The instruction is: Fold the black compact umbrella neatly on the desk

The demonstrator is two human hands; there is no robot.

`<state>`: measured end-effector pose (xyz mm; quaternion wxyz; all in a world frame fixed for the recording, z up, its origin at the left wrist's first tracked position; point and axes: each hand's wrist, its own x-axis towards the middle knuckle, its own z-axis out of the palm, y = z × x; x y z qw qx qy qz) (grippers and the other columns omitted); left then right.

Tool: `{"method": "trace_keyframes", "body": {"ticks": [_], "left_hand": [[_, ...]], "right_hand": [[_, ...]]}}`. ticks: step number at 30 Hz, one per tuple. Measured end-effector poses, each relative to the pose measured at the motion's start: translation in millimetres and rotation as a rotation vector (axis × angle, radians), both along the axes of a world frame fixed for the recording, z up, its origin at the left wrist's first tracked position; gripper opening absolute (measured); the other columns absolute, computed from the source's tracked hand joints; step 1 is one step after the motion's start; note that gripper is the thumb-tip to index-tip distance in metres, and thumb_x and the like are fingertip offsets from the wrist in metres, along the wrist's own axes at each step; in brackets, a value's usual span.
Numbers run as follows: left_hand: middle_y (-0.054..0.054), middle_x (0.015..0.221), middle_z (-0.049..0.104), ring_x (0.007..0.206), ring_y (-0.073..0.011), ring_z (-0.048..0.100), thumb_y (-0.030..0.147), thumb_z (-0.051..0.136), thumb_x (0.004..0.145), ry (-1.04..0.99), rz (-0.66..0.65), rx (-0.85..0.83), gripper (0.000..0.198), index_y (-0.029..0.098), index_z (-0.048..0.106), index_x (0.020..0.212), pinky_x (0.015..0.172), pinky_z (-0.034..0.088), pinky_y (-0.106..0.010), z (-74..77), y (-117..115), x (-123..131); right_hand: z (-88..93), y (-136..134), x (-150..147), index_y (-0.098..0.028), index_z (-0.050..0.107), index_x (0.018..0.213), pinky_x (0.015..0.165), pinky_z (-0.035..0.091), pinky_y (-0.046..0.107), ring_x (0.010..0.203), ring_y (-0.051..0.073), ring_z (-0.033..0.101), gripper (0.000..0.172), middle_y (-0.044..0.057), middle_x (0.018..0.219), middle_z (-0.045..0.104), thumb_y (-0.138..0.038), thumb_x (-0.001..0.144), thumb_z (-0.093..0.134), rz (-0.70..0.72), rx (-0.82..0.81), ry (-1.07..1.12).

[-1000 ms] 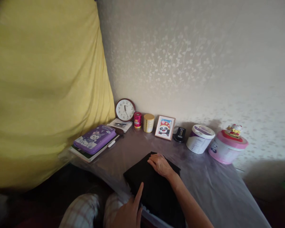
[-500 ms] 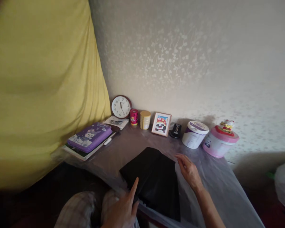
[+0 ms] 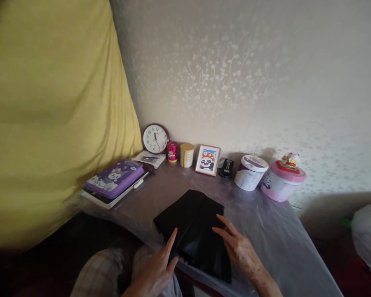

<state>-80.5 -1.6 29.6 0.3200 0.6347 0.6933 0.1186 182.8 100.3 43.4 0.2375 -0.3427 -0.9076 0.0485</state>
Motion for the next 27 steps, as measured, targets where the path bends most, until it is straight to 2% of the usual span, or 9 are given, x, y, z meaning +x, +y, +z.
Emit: {"method": "trace_keyframes", "body": {"ticks": [5,10,16,22,27], "left_hand": [[-0.007,0.11,0.065,0.096,-0.0198,0.061,0.025,0.039,0.086,-0.057,-0.002,0.033,0.068,0.026,0.002,0.143,0.08,0.041,-0.027,-2.7,1.0,-3.7],[-0.007,0.104,0.067,0.091,-0.0182,0.062,0.026,0.039,0.085,-0.09,-0.004,0.034,0.068,0.025,0.003,0.143,0.076,0.041,-0.024,-3.5,1.9,-5.3],[-0.008,0.099,0.067,0.088,-0.0194,0.063,0.031,0.037,0.087,-0.056,-0.003,0.035,0.066,0.024,0.002,0.143,0.073,0.042,-0.026,-4.3,0.8,-6.2],[-0.008,0.122,0.058,0.102,-0.02,0.058,0.028,0.039,0.084,-0.13,0.002,0.066,0.067,0.022,0.01,0.143,0.088,0.039,-0.028,-11.6,2.6,-7.0],[-0.009,0.122,0.058,0.107,-0.0207,0.056,0.03,0.038,0.084,-0.112,-0.001,0.052,0.063,0.018,0.018,0.142,0.092,0.037,-0.028,-10.1,1.6,-5.2]], "right_hand": [[7.5,4.5,-9.5,-0.023,0.061,0.095,0.079,0.054,0.026,0.1,0.017,0.062,0.025,0.009,0.135,0.045,-0.015,0.088,0.038,0.002,0.017,0.029],[23.5,16.1,-31.7,-0.023,0.056,0.094,0.085,0.051,0.029,0.104,0.017,0.059,0.016,0.009,0.129,0.049,-0.019,0.09,0.041,0.006,0.045,0.132],[39.1,35.1,-75.9,-0.022,0.054,0.094,0.086,0.049,0.032,0.105,0.017,0.057,0.013,0.01,0.122,0.053,-0.021,0.09,0.042,0.043,0.103,0.266],[25.9,52.8,-118.6,-0.022,0.053,0.097,0.087,0.05,0.031,0.103,0.016,0.058,0.015,0.009,0.121,0.053,-0.02,0.09,0.04,0.051,0.15,0.333],[5.4,56.8,-145.5,-0.021,0.054,0.097,0.082,0.052,0.029,0.1,0.016,0.06,0.018,0.009,0.123,0.052,-0.019,0.091,0.037,-0.001,0.136,0.28]]}}
